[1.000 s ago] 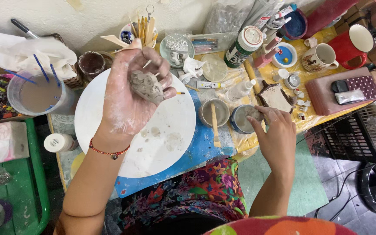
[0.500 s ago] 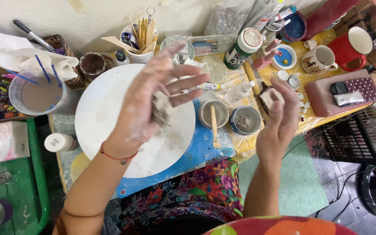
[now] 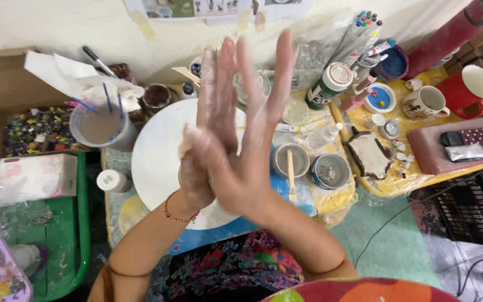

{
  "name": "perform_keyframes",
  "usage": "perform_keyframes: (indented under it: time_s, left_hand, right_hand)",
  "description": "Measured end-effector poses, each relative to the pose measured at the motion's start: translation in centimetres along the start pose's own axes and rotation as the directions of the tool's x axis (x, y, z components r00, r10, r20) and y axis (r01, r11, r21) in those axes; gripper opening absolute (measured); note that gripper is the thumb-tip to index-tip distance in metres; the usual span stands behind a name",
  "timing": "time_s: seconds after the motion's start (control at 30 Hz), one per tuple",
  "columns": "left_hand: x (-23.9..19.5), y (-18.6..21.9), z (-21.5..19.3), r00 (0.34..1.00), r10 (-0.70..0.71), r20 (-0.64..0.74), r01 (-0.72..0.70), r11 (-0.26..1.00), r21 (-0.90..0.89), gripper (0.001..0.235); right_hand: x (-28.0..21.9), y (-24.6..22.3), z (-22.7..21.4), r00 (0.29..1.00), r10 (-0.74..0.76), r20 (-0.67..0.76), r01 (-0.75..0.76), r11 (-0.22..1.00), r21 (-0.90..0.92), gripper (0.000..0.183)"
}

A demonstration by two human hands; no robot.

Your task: The person manipulates a small piece of clay by hand, dips a wooden tool into a cup of liquid, and mixes the clay with the tool before rubbing their hands together.

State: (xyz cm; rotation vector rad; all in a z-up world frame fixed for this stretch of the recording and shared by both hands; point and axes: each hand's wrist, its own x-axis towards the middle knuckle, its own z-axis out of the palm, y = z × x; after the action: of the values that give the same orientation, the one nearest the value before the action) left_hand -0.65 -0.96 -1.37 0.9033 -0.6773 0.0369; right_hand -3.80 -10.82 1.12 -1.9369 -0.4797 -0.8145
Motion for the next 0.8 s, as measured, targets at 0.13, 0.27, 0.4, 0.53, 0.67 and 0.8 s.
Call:
perform_keyframes:
  time_s: [0.13, 0.27, 0.4, 0.53, 0.67, 0.8]
  left_hand:
    - [1.1, 1.6, 0.5, 0.998, 0.064, -0.03, -0.067, 0.989, -0.128, 0.102]
    - [1.7, 2.4, -0.2, 0.993, 0.096, -0.063, -0.097, 0.995, -0.015, 0.088]
    - [2.1, 1.2, -1.0, 0.963, -0.059, -0.265, 0.011, 0.984, -0.179, 0.074]
    - [2.6, 1.0, -3.2, 0.961, 0.207, -0.181, -0.206, 0.978, 0.024, 0.072]
    - [1.0, 0.8, -1.9, 0.985, 0.173, -0.002, -0.17, 0.969, 0.179, 0.075]
    - [1.2, 2.4, -2.4, 0.977, 0.179, 0.114, -0.193, 0.973, 0.126, 0.089]
  right_hand:
    - [3.2, 1.6, 1.8, 0.993, -0.056, -0.102, 0.052, 0.998, -0.041, 0.051]
    - [3.9, 3.6, 3.3, 0.972, 0.003, -0.236, -0.005, 1.0, -0.008, 0.043]
    - [4.4, 4.3, 3.9, 0.95, 0.031, -0.312, 0.029, 0.982, 0.185, 0.049]
    - [4.2, 2.9, 2.0, 0.931, 0.014, -0.364, 0.121, 0.931, 0.345, 0.064]
    - [2.5, 0.3, 4.9, 0.983, -0.146, -0.112, 0.164, 0.972, 0.171, 0.072]
    - [2.1, -0.9, 5.1, 0.975, -0.208, -0.075, 0.203, 0.977, -0.071, 0.063]
